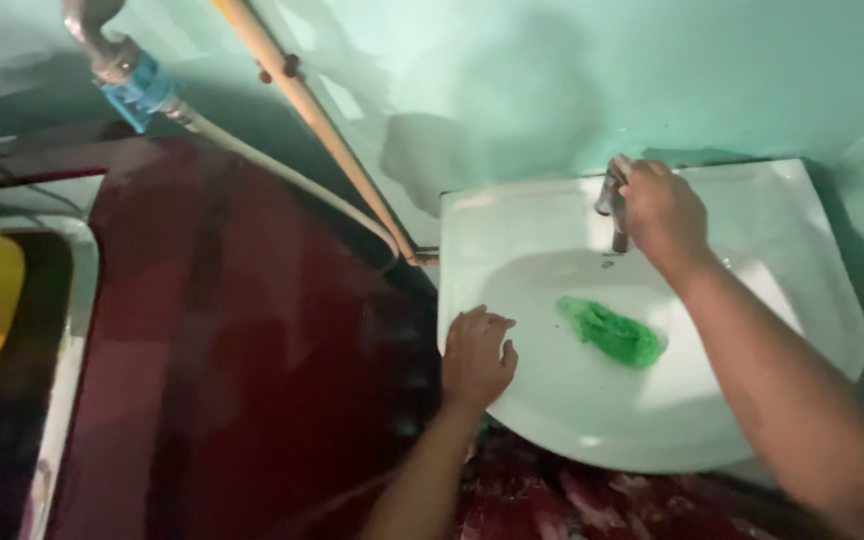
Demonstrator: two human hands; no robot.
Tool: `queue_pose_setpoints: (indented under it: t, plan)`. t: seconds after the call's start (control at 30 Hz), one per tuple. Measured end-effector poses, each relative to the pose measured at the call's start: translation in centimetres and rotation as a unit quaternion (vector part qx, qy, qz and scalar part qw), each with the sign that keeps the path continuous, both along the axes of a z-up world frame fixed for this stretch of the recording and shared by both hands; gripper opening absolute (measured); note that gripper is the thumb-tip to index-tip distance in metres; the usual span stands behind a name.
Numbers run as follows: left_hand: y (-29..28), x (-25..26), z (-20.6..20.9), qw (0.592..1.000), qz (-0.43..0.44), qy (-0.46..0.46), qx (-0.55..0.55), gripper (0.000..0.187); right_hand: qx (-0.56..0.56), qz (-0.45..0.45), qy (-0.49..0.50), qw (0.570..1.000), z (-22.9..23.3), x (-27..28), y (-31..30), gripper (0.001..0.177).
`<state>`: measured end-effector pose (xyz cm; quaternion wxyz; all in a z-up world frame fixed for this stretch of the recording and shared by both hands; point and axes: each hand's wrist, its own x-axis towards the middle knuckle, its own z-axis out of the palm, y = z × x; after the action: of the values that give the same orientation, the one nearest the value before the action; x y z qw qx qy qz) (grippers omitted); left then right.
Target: The person scrubs a white sink with a green sponge, repeatedly rinsing the sponge under running water from the faucet. They wipe the sink basin and faucet area, then rinse their hands before continuing to scrub and rinse the sponge.
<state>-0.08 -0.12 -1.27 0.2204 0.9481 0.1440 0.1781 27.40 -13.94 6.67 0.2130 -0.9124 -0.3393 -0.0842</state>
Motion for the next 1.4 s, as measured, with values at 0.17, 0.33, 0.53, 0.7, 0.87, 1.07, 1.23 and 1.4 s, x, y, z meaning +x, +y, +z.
queue_pose_setpoints:
  t: [0.17,0.33,0.53,0.7,0.87,1.07,1.23,1.4]
  plan:
    - [-0.1,0.2,-0.2,1.0,0.001,-0.002,-0.002,0.028,0.351,-0.007,0.296,0.888,-5.3,-0.6,-1.2,0.037]
    - [0.1,0.4,-0.2,1.0,0.001,-0.002,-0.003,0.027,0.577,-0.014,0.699,0.423,-10.1,-1.1,-2.3,0.034]
    - [0.1,0.5,0.4,1.0,-0.003,0.01,-0.012,0.027,0.569,-0.089,0.705,0.413,-13.0,0.7,-2.2,0.025]
    - [0.2,0.4,0.8,1.0,-0.008,0.017,-0.015,0.027,0.524,-0.059,0.653,0.545,-14.4,1.0,-3.3,0.027]
    - [0.2,0.3,0.8,1.0,-0.002,0.006,-0.014,0.026,0.396,-0.082,0.322,0.856,-8.3,1.7,-1.6,0.038]
    - [0.4,0.2,1.4,0.999,-0.01,-0.006,-0.034,0.024,0.072,0.05,0.054,0.995,-1.0,4.5,0.4,0.024]
    - [0.4,0.1,1.5,0.999,-0.006,-0.006,-0.041,0.024,-0.018,0.046,0.046,0.998,-0.1,4.7,1.3,0.02]
    - [0.2,0.1,0.9,1.0,0.004,-0.015,-0.027,0.025,0.098,0.133,-0.006,0.986,-1.4,3.5,-1.1,0.024]
